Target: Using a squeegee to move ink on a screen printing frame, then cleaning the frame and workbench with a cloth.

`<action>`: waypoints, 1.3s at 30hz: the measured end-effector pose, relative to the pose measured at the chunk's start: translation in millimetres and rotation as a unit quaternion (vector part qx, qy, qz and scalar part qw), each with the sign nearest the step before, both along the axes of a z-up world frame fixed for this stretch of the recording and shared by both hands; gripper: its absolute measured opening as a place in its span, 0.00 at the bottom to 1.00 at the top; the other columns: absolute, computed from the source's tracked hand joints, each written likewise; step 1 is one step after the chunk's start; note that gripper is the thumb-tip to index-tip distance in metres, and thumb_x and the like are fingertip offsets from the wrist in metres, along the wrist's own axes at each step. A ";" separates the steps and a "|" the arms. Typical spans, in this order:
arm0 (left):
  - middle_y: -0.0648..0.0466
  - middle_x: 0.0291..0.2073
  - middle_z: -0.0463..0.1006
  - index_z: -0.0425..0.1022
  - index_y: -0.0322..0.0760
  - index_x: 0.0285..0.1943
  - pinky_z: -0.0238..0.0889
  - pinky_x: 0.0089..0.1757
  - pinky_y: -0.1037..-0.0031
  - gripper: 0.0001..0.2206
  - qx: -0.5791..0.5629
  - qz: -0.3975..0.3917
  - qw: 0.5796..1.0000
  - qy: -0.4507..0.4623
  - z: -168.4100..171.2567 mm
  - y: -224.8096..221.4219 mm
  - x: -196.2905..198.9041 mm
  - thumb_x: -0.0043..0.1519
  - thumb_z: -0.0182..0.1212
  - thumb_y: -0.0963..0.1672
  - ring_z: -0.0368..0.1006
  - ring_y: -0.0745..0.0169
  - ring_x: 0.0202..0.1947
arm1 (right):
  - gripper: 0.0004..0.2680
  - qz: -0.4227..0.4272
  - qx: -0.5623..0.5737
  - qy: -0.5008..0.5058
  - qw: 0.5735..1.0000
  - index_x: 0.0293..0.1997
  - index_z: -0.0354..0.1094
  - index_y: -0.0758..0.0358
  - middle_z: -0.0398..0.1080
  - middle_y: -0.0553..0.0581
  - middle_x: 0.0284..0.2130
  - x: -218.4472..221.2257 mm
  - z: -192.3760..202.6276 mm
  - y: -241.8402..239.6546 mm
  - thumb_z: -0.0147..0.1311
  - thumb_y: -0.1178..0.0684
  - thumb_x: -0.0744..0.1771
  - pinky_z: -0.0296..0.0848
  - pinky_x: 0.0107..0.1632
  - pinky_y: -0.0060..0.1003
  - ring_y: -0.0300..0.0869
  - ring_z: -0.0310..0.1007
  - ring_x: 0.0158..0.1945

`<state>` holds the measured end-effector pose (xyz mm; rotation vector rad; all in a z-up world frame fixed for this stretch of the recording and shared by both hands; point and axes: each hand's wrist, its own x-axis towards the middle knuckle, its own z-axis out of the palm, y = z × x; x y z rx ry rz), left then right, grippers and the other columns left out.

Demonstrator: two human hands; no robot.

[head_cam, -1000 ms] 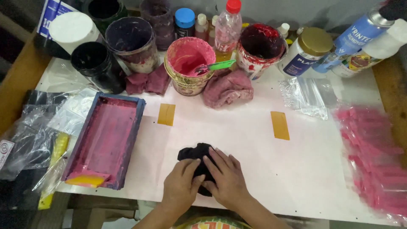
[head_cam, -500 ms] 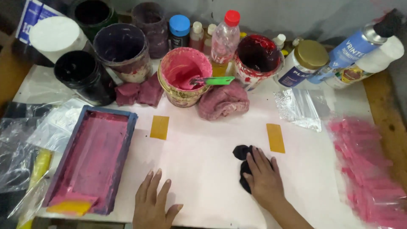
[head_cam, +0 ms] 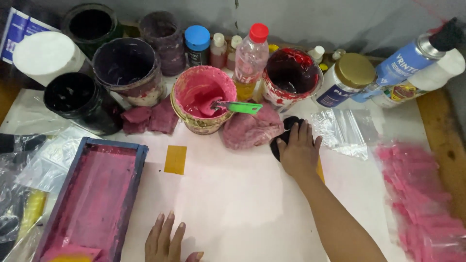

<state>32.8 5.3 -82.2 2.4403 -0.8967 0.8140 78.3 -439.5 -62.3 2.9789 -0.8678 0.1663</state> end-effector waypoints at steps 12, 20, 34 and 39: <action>0.44 0.65 0.73 0.70 0.49 0.63 0.67 0.59 0.51 0.34 -0.008 0.012 1.000 0.010 1.0 -2.6 -3.3 0.61 0.40 0.66 0.71 0.35 0.66 | 0.35 0.038 -0.046 0.058 0.997 0.73 0.51 0.47 0.46 0.53 0.78 -254.8 -31.0 55.0 0.52 0.30 0.58 0.52 0.70 0.63 0.43 0.45 0.79; 0.39 0.68 0.68 0.68 0.41 0.64 0.67 0.58 0.48 0.36 0.022 -0.022 0.999 0.021 4.3 4.3 3.9 0.58 0.48 0.65 0.67 0.29 0.69 | 0.30 -0.010 0.049 0.066 0.997 0.76 0.45 0.56 0.40 0.60 0.77 -99.3 4.1 26.5 0.41 0.33 0.66 0.40 0.70 0.68 0.49 0.36 0.79; 0.32 0.71 0.64 0.66 0.33 0.65 0.61 0.65 0.41 0.39 0.080 -0.020 0.995 0.057 34.5 -11.5 -3.2 0.56 0.48 0.64 0.60 0.23 0.72 | 0.33 0.037 0.032 0.081 0.996 0.76 0.46 0.54 0.41 0.59 0.78 -235.2 -7.6 -34.2 0.46 0.31 0.64 0.44 0.70 0.67 0.51 0.40 0.79; 0.39 0.77 0.54 0.60 0.37 0.71 0.53 0.67 0.42 0.40 0.110 -0.011 0.988 0.110 42.1 -7.9 -9.9 0.56 0.51 0.62 0.49 0.30 0.78 | 0.28 -0.049 0.116 0.113 0.986 0.78 0.39 0.59 0.36 0.60 0.78 -157.8 19.6 -69.4 0.27 0.34 0.69 0.36 0.72 0.65 0.48 0.32 0.80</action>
